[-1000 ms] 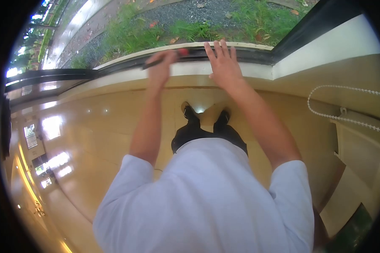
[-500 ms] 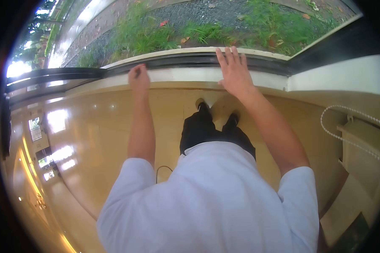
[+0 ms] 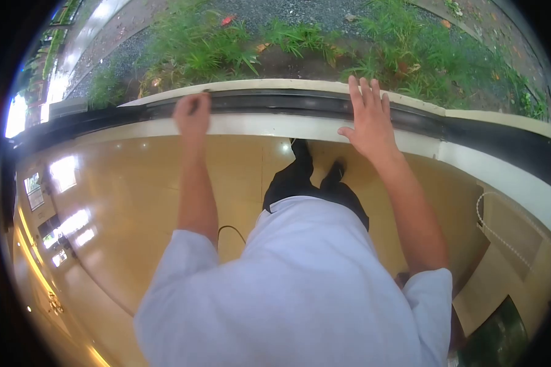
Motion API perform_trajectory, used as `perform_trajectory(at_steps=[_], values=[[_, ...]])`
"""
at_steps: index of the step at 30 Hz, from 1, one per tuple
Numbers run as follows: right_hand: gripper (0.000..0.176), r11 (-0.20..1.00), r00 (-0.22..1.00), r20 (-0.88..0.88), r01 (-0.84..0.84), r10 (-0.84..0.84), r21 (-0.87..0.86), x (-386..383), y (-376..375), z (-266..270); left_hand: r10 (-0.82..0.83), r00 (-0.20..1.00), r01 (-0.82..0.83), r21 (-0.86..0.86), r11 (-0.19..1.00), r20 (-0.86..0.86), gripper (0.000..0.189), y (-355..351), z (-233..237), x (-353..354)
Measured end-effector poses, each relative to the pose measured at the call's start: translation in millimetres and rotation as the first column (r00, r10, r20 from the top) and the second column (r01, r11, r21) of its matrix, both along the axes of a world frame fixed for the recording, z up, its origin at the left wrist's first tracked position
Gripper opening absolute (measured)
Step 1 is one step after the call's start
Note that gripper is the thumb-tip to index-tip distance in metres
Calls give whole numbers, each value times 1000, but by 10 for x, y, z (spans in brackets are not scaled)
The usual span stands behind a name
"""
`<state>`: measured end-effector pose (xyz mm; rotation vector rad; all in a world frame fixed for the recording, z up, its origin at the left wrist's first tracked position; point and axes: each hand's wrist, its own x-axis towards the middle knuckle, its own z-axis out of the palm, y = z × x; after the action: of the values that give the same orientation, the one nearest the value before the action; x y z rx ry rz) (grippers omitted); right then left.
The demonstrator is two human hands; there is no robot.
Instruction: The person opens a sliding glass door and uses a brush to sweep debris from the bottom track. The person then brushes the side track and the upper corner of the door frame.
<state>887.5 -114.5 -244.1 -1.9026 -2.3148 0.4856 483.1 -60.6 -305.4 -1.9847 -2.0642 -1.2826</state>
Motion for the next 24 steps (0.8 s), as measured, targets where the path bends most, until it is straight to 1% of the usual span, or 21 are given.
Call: perform_trajectory(at_steps=[1, 2, 3, 4, 6, 7, 8, 9, 10, 12, 14, 15, 16, 17, 19, 20, 21, 22, 24], values=[[115, 1000, 1000, -3, 8, -8, 9, -51, 33, 4, -104, 994, 109, -220, 969, 31, 8, -5, 219, 334], [115, 1000, 1000, 4, 8, -8, 3, -80, 62, 13, -199, 976, 216, -428, 878, 84, 9, -84, 447, 915], [115, 1000, 1000, -8, 7, -7, 11, -99, 67, 25, -343, 803, 470, -164, 867, 488, 14, -202, 311, 1332], [115, 1000, 1000, -17, -1, 1, 15, -174, 123, 26, -330, 801, 466, -173, 868, 499, 14, -244, 352, 1398], [116, 1000, 1000, 13, 12, -12, 6, -186, 179, 12, -186, 626, 609, -325, 723, 758, 9, -241, 683, 1584], [117, 999, 999, 13, 32, -32, 15, -174, 177, 4, 78, 598, 528, -466, 710, 798, 13, -141, 881, 1313], [118, 998, 998, 22, 60, -61, 23, -137, 159, 4, -52, 686, 462, -378, 802, 726, 18, -4, 720, 922], [119, 996, 995, 46, 82, -83, 23, -91, 151, -6, -1, 839, 357, -548, 756, 544, 15, 168, 838, 597], [119, 994, 991, 79, 105, -106, 13, -38, 122, -10, -71, 937, 222, -423, 879, 343, 12, 205, 581, 277], [120, 987, 986, 45, 160, -160, -2, 39, 85, -15, -181, 948, 276, -397, 875, 261, 5, 155, 526, 529], [121, 988, 986, 65, 157, -155, -15, 123, 15, -15, -317, 870, 466, -418, 780, 378, 3, -72, 344, 1512], [121, 990, 989, 54, 140, -140, 2, 159, -24, -23, -457, 671, 695, -281, 662, 584, 5, -197, 301, 1982], [122, 992, 991, 39, 125, -126, 22, 191, -46, -7, -552, 406, 855, -90, 510, 728, 6, -245, 368, 2264], [122, 991, 991, 46, 128, -129, 24, 236, -75, 25, -554, 399, 858, -83, 508, 730, 6, -259, 414, 2296], [120, 985, 983, 64, 175, -174, -5, 371, -161, 105, -533, 443, 797, -44, 603, 721, 8, -306, 593, 2288], [120, 982, 980, 67, 190, -189, -7, 451, -202, 128, -448, 636, 700, -226, 677, 628, 7, -273, 687, 2093], [119, 980, 978, 66, 200, -198, -15, 525, -230, 146, -311, 712, 623, -361, 694, 630, 6, -265, 717, 1891], [118, 978, 977, 61, 208, -206, -21, 602, -240, 128, -158, 850, 472, -592, 653, 503, 8, -237, 740, 1746], [117, 980, 980, 51, 196, -194, -34, 740, -289, 76, -419, 853, 513, -352, 783, 310, 10, -318, 604, 1801]])
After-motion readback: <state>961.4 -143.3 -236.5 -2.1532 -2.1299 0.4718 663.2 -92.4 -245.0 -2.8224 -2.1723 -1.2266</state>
